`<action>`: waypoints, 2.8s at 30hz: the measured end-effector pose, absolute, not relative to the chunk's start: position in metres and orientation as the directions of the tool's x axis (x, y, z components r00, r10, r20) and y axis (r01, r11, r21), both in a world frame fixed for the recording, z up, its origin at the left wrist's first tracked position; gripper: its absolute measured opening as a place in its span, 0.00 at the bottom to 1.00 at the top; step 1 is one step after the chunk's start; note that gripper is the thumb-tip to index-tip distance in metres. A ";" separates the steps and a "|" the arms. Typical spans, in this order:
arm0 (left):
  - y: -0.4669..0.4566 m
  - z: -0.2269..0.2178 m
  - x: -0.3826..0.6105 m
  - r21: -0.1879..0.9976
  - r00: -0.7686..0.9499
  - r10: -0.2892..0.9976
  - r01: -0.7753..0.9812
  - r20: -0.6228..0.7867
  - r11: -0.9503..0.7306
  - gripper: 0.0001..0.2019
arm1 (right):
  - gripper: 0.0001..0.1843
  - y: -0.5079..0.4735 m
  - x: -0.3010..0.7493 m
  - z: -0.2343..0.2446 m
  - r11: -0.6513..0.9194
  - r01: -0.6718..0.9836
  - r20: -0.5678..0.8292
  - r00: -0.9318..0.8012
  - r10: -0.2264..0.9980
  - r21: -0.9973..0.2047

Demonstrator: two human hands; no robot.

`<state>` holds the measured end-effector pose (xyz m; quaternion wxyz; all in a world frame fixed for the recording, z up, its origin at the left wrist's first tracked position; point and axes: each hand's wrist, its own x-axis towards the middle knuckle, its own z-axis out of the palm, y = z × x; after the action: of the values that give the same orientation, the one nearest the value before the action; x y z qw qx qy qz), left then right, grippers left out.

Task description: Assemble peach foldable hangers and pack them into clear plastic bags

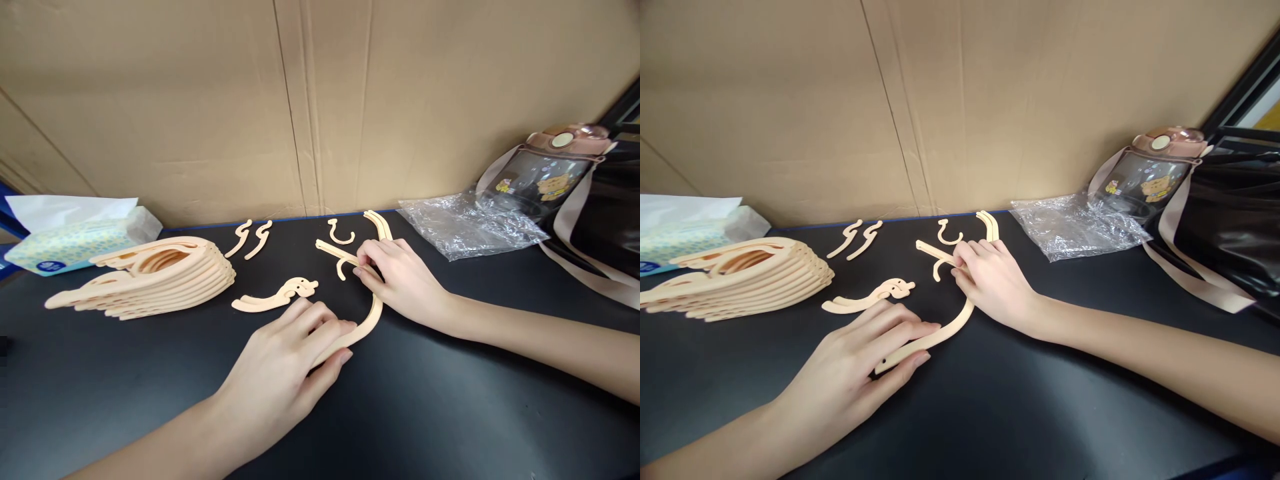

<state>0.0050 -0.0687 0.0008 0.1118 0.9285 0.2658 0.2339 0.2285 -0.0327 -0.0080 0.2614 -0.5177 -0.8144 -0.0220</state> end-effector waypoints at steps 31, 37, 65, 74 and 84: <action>-0.062 0.001 0.003 -0.129 0.760 0.446 0.560 0.472 -0.818 0.12 | 0.06 -0.033 0.227 -0.003 0.440 0.871 0.373 -0.341 0.863 -0.221; -0.061 0.001 0.004 -0.111 0.759 0.446 0.554 0.475 -0.825 0.12 | 0.06 -0.033 0.227 -0.003 0.438 0.872 0.364 -0.343 0.866 -0.220; -0.061 0.004 0.004 -0.135 0.767 0.451 0.561 0.457 -0.817 0.13 | 0.14 -0.034 0.226 -0.004 0.460 0.852 0.394 -0.345 0.852 -0.248; -0.061 0.005 0.007 -0.103 0.762 0.449 0.551 0.467 -0.828 0.12 | 0.10 -0.036 0.226 -0.001 0.512 0.826 0.455 -0.371 0.809 -0.235; -0.067 0.008 0.006 -0.058 0.862 0.297 0.349 0.410 -0.935 0.12 | 0.11 -0.038 0.226 0.000 0.652 0.729 0.513 -0.485 0.708 -0.210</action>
<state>0.0060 -0.0665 0.0084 -0.0651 0.9628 0.1677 0.2018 0.2261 -0.0382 0.0000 0.2893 -0.4168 -0.8615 -0.0179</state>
